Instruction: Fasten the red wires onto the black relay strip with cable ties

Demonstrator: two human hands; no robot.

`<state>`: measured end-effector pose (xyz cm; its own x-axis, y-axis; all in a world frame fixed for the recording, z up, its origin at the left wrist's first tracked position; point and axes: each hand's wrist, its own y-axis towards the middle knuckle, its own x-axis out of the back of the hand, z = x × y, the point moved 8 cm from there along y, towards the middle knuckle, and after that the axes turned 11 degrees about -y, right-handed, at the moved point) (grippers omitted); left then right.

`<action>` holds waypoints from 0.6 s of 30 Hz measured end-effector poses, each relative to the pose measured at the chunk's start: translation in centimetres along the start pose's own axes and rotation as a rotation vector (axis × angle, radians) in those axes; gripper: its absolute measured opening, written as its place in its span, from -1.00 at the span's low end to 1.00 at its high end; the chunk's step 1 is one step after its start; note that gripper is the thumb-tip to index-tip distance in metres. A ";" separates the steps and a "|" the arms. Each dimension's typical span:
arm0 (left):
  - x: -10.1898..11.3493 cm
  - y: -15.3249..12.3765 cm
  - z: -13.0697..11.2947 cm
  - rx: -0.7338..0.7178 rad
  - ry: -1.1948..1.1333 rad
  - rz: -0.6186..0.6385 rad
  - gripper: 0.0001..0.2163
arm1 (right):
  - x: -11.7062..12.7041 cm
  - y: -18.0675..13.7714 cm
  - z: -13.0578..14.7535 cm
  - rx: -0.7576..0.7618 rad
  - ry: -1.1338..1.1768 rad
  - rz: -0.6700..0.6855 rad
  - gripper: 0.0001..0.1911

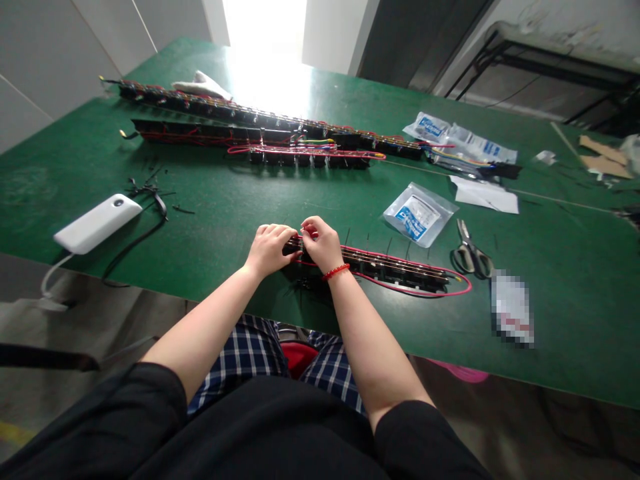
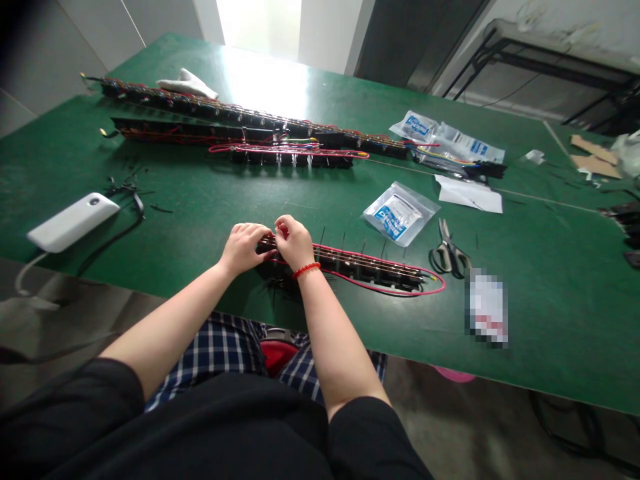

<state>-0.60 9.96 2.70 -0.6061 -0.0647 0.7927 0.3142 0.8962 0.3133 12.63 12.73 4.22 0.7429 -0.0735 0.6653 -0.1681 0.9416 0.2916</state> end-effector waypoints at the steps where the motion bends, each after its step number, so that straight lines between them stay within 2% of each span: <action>1: 0.0 0.0 0.0 0.003 0.003 0.000 -0.69 | 0.1 -0.1 0.3 0.019 -0.023 0.001 -0.87; 5: 0.1 0.0 0.0 -0.002 0.009 -0.004 -0.72 | 0.3 -0.8 1.5 0.087 -0.148 0.003 -0.87; 9: 0.2 0.0 -0.2 -0.015 0.011 -0.008 -0.71 | 0.4 -1.7 2.0 0.092 -0.182 0.019 -0.87; 15: 0.1 0.1 -0.2 -0.004 -0.010 0.002 -0.70 | 0.9 -2.5 1.9 0.079 -0.306 -0.006 -0.90; 18: 0.2 0.1 -0.1 0.000 -0.009 -0.004 -0.70 | 1.1 -2.6 1.6 0.083 -0.274 0.001 -0.90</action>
<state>-0.58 9.94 2.94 -0.6137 -0.0644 0.7869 0.3118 0.8958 0.3166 12.82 9.64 5.26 0.5416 -0.1697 0.8233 -0.2295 0.9123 0.3390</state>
